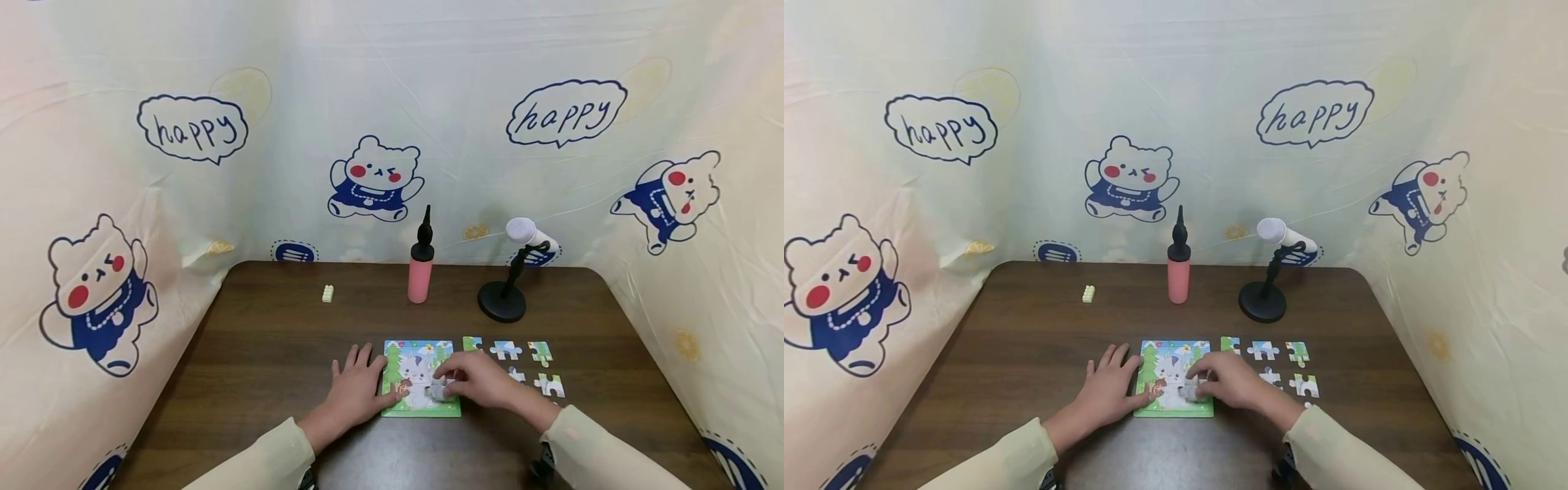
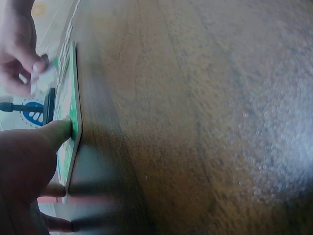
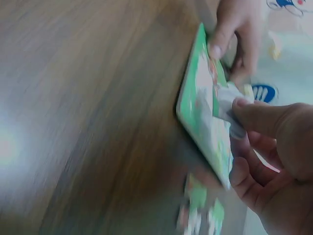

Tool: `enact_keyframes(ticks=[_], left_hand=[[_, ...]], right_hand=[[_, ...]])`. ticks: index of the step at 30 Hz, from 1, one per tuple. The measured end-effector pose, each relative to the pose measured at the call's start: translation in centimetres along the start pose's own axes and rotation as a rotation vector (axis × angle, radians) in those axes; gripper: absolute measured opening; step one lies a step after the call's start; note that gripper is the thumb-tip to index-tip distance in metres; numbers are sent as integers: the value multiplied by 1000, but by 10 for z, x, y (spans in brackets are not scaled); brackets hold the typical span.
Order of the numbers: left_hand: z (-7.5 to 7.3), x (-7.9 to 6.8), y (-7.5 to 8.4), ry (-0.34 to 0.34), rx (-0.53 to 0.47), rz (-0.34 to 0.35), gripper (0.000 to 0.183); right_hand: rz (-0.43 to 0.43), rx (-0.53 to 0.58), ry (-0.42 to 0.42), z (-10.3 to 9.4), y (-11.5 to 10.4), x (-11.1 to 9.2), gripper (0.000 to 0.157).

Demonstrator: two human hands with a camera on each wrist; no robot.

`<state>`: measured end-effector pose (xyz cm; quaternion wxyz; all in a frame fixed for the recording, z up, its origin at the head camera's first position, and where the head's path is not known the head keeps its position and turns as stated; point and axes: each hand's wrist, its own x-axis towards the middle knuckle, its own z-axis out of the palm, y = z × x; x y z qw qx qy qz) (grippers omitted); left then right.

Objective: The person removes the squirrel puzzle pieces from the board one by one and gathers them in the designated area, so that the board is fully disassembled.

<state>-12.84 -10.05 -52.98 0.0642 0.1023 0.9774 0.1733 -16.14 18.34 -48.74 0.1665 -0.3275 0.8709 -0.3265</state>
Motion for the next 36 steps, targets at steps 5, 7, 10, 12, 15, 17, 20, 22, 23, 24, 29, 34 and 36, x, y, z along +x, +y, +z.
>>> enact_keyframes(ticks=[5,7,10,12,15,17,20,22,23,24,29,34,36], left_hand=[[2,0,0,10,7,1,76],[2,0,0,11,6,-1,76],[2,0,-1,10,11,-3,78],[2,0,-1,7,12,-6,76],[1,0,0,4,14,-7,74],[1,-1,0,3,12,-7,73],[1,-2,1,2,10,-6,73],[1,-2,1,3,11,-6,73],[1,-2,1,4,13,-6,73],[1,-2,1,4,17,-6,73],[1,-2,1,7,30,-3,72],[1,-3,1,14,19,-3,74],[1,-3,1,12,17,-3,75]], right_hand=[[30,29,-6,-21,20,-31,21],[46,33,-11,-28,27,-43,21],[78,51,-19,-37,35,-61,21],[100,62,-27,-40,39,-70,21],[120,85,-28,-41,45,-82,21],[128,89,-25,-40,50,-88,21],[133,86,-14,-37,57,-96,20],[127,67,-5,-35,60,-99,19],[126,61,-2,-35,62,-101,19],[127,59,-1,-34,63,-102,18],[129,48,1,-33,65,-104,17],[108,6,4,-32,67,-103,17],[100,-14,6,-32,67,-103,17]])
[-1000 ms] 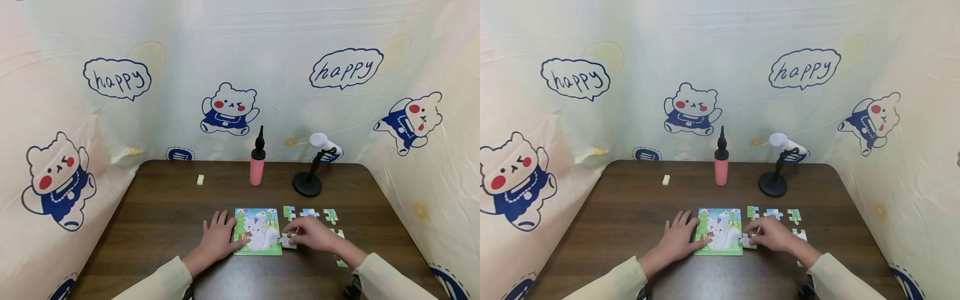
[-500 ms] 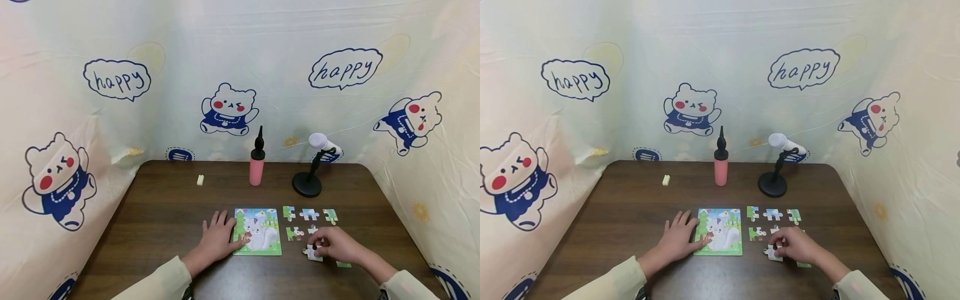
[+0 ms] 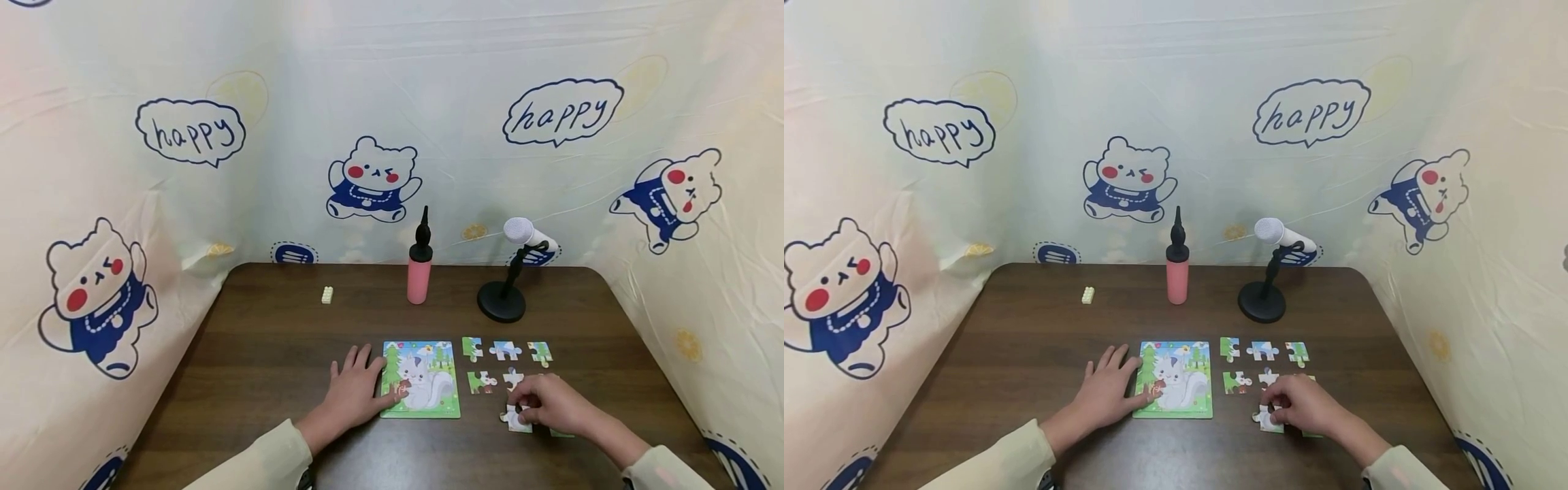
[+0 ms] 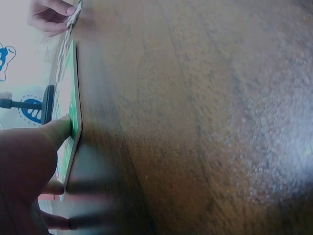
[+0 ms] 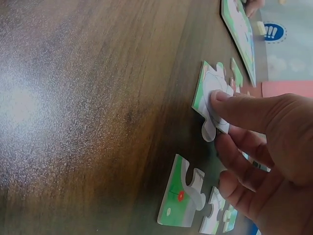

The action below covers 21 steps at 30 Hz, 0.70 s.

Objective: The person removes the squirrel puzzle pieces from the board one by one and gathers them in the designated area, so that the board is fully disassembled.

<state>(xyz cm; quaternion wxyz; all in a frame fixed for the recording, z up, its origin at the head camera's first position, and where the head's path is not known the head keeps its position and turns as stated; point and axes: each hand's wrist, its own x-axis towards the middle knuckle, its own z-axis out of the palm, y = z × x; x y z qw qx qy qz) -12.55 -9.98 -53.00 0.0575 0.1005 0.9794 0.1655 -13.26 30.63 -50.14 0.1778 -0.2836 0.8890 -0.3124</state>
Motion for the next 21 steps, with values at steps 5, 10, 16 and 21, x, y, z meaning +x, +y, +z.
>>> enact_keyframes(ticks=[5,10,16,21], left_hand=[[0,0,-2,-16,3,3,76],[-1,1,-2,-28,3,7,77],[0,2,-3,-26,-1,8,78],[-2,2,-5,-24,-1,12,77]], right_hand=[[-7,-52,-5,0,-1,1,17],[-13,-89,-4,0,-1,1,16],[-35,-106,15,2,0,0,16],[-29,-91,2,2,-2,0,15]])
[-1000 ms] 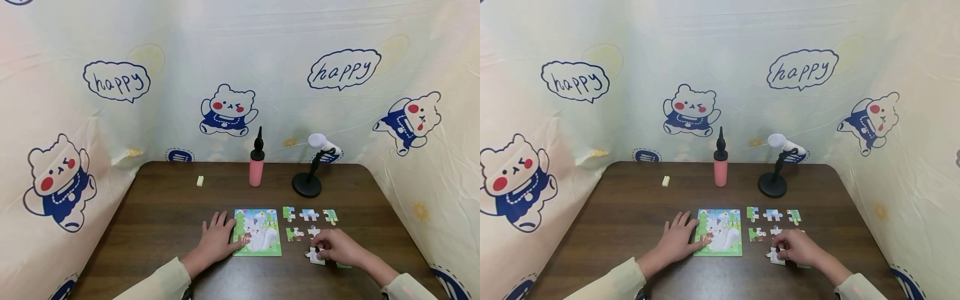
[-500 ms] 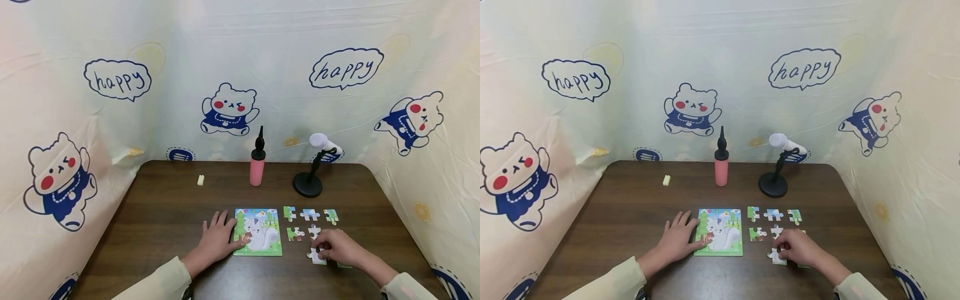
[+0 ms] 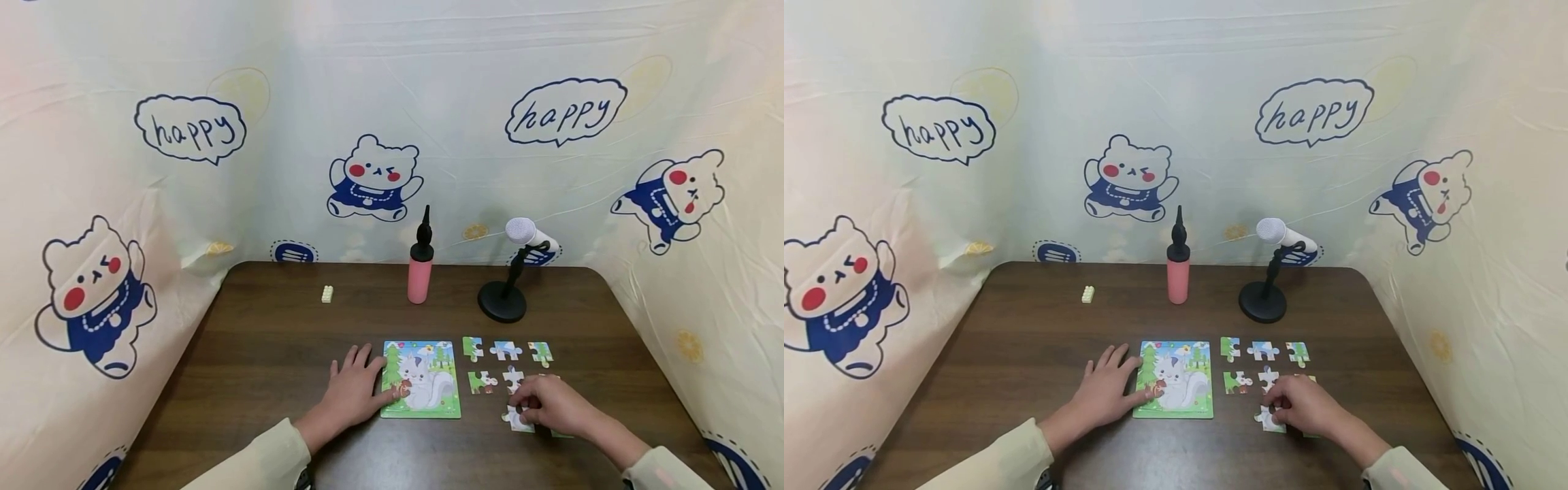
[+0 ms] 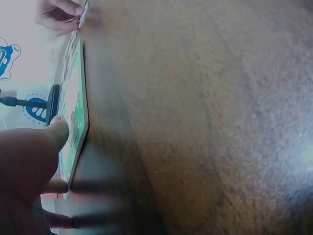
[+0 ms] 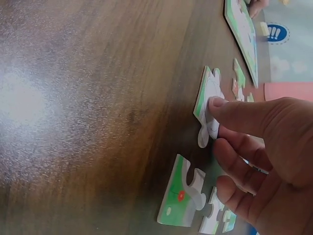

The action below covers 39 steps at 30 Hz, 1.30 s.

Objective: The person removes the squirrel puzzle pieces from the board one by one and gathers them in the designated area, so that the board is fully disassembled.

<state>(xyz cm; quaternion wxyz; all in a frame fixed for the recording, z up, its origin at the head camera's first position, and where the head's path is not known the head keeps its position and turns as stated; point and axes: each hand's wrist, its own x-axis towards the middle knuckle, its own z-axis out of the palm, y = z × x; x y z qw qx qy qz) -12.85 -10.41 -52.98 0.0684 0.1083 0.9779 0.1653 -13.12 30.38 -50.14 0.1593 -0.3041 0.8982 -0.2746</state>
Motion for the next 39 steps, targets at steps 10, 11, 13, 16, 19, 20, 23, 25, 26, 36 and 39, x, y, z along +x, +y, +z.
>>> enact_keyframes(ticks=[10,11,13,16,19,20,23,25,26,36,39], left_hand=[[-13,1,-3,-57,-27,22,66],[-16,2,-4,-58,-27,28,64],[-21,4,-6,-63,-30,46,58],[-27,9,-10,-84,-30,79,52],[-31,16,-14,-103,-36,126,53],[-31,18,-16,-109,-34,143,55],[-33,23,-19,-117,-38,203,61],[-32,26,-21,-117,-43,237,64],[-32,27,-22,-118,-42,243,64],[-24,31,-27,-104,5,253,67],[-21,31,-27,-99,8,258,67]], right_hand=[[15,-21,-42,-15,-24,29,11],[15,-28,-42,-15,-29,36,12],[10,-41,-45,-13,-41,52,14],[-13,-68,-46,-4,-59,77,19],[-30,-62,-57,8,-76,101,24],[-35,-58,-61,12,-81,108,25],[-58,-56,-74,26,-93,126,26],[-83,-60,-76,35,-100,135,27],[-99,-67,-77,40,-102,139,27],[-108,-119,-73,63,-115,152,31],[-87,-138,-72,65,-115,153,33]])
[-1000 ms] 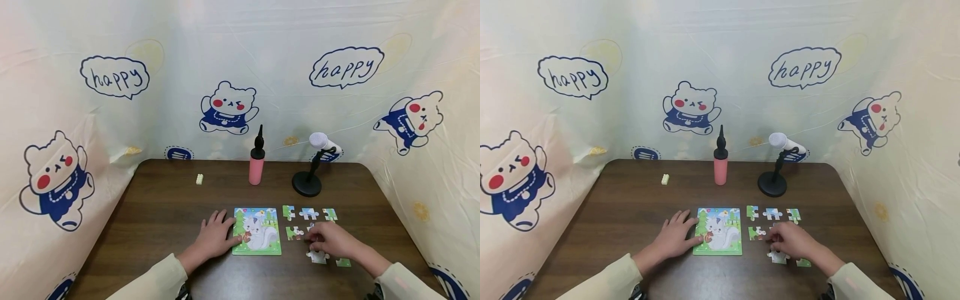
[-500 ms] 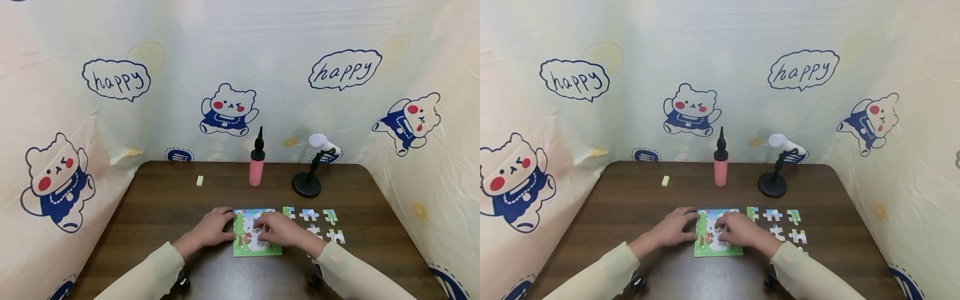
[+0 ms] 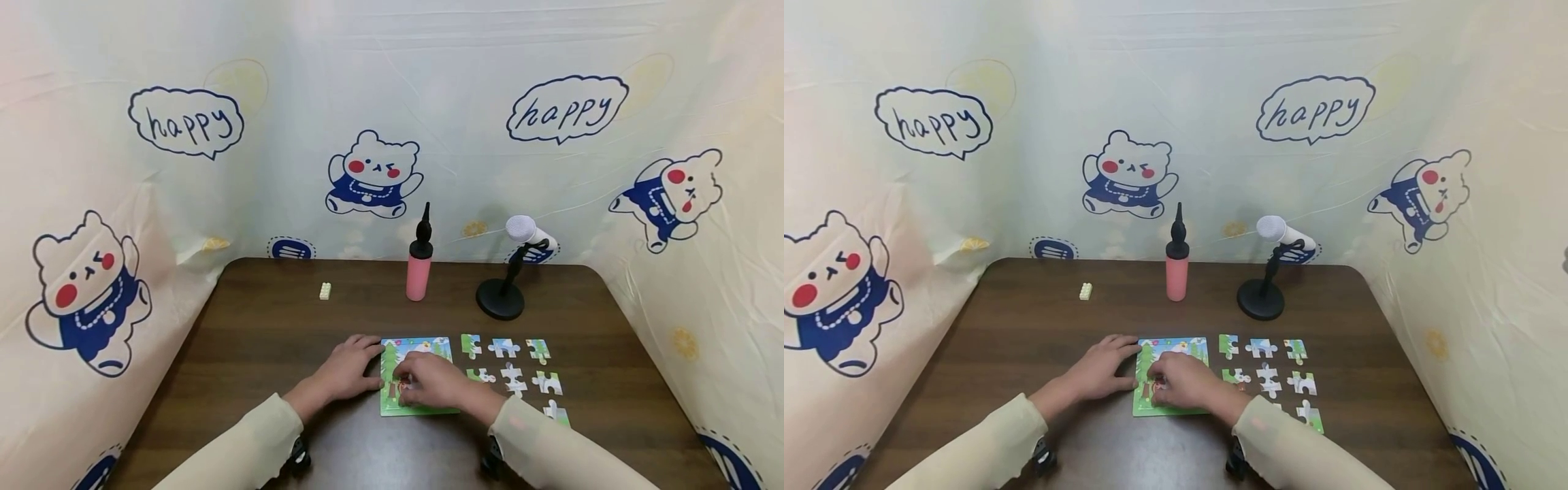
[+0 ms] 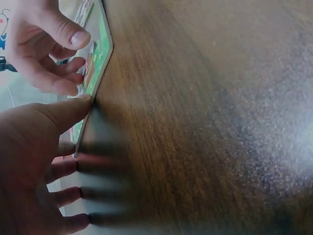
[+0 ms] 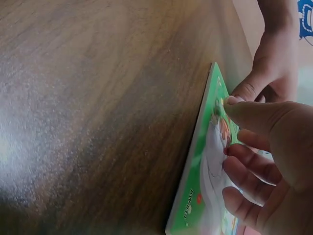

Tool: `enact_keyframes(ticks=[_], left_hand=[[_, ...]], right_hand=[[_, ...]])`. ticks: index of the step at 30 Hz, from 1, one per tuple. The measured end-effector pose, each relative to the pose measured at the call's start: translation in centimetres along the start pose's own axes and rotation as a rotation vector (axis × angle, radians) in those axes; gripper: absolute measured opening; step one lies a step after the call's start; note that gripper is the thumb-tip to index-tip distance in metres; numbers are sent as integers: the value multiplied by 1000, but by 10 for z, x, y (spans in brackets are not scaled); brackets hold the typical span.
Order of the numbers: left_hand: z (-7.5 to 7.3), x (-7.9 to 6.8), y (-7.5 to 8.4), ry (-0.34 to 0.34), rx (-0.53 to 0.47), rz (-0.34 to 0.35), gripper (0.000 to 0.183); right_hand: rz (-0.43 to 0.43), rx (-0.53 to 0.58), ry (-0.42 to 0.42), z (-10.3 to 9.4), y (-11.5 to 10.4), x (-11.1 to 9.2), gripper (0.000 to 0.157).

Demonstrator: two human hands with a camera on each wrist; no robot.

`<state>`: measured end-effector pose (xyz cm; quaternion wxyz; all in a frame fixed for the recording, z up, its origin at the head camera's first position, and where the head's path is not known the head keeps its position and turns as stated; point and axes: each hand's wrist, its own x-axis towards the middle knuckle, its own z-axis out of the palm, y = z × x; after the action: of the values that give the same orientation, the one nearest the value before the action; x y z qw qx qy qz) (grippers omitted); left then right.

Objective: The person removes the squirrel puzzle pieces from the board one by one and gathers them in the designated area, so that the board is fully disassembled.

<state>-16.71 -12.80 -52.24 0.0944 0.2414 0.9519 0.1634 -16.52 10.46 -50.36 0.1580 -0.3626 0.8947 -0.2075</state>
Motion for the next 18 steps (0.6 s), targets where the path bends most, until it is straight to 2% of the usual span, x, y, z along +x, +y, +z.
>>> enact_keyframes(ticks=[18], left_hand=[[-3,-4,6,-13,-35,-6,67]], right_hand=[[54,-17,17,6,-4,3,34]])
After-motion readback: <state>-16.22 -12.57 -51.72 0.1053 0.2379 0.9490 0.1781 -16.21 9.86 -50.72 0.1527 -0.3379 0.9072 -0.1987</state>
